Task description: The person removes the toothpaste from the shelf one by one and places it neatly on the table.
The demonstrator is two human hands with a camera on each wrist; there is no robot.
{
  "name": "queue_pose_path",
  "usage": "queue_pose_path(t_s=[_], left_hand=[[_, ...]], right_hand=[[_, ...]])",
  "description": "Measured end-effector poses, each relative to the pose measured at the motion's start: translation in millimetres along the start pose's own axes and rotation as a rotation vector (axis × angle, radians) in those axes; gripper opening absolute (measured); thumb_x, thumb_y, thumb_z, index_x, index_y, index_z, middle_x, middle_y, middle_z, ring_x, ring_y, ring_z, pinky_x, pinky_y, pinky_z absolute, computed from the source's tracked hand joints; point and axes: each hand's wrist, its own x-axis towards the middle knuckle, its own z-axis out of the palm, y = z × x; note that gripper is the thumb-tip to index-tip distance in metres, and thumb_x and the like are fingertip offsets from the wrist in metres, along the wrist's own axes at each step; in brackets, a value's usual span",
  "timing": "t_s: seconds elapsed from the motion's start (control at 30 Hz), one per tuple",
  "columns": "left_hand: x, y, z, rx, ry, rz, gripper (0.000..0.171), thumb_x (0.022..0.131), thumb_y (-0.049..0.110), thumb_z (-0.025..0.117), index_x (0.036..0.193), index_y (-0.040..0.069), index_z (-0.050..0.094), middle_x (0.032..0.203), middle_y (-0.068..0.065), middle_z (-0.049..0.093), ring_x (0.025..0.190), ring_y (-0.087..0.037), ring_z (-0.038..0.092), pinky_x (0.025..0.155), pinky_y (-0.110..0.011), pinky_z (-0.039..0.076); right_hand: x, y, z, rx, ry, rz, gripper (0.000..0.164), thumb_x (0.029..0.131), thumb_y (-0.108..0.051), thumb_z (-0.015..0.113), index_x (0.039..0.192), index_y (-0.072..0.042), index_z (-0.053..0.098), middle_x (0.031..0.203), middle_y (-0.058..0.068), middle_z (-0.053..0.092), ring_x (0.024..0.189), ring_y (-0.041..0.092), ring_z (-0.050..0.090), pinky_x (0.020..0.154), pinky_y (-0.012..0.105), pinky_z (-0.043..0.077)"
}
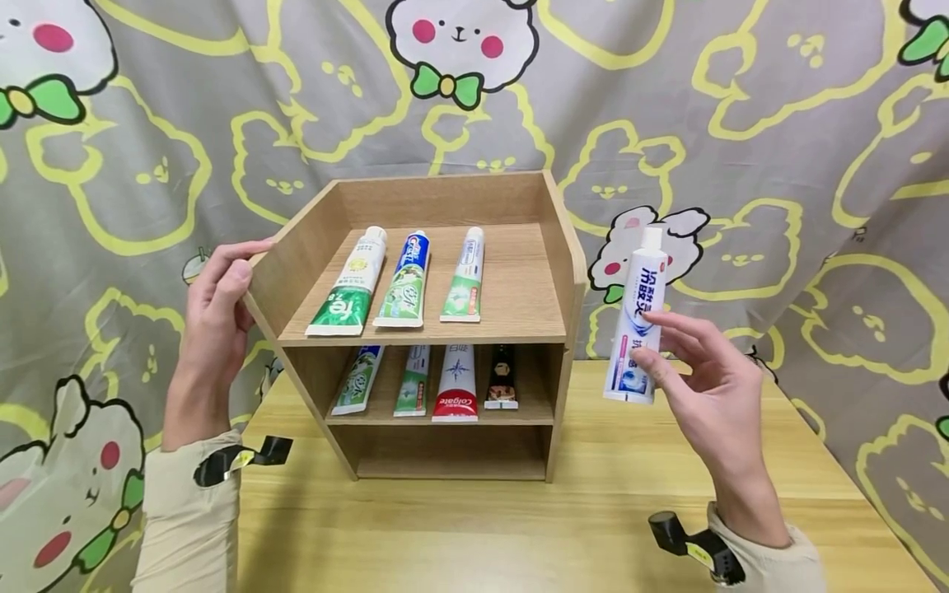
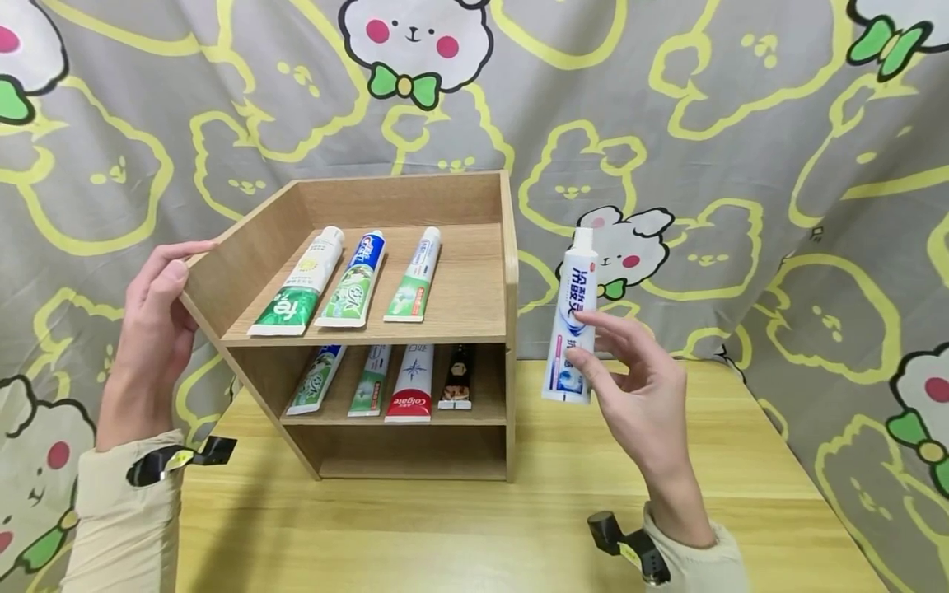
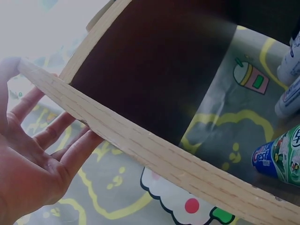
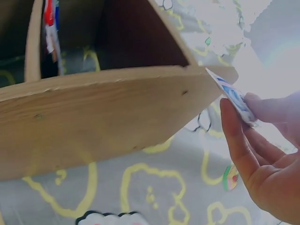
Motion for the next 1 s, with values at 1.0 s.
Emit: queue_pose_path(t_s=[1.0], left_hand=[[-3.7,-0.8,3.5,0.065,0.04,0.013,0.039,0.102,0.019,0.05,0.133,0.0,0.063,0.129,-0.016,0.053,0.104,-0.029,0.05,0.074,-0.033,0.045]], right_hand=[[-13.0,97.0,-17.1,-0.168,0.009,0.2,0.035,0.098,0.001,0.066,0.132,0.001,0.06,0.122,0.001,0.066,0.095,0.014,0.068,0.077,0.021,0.057]])
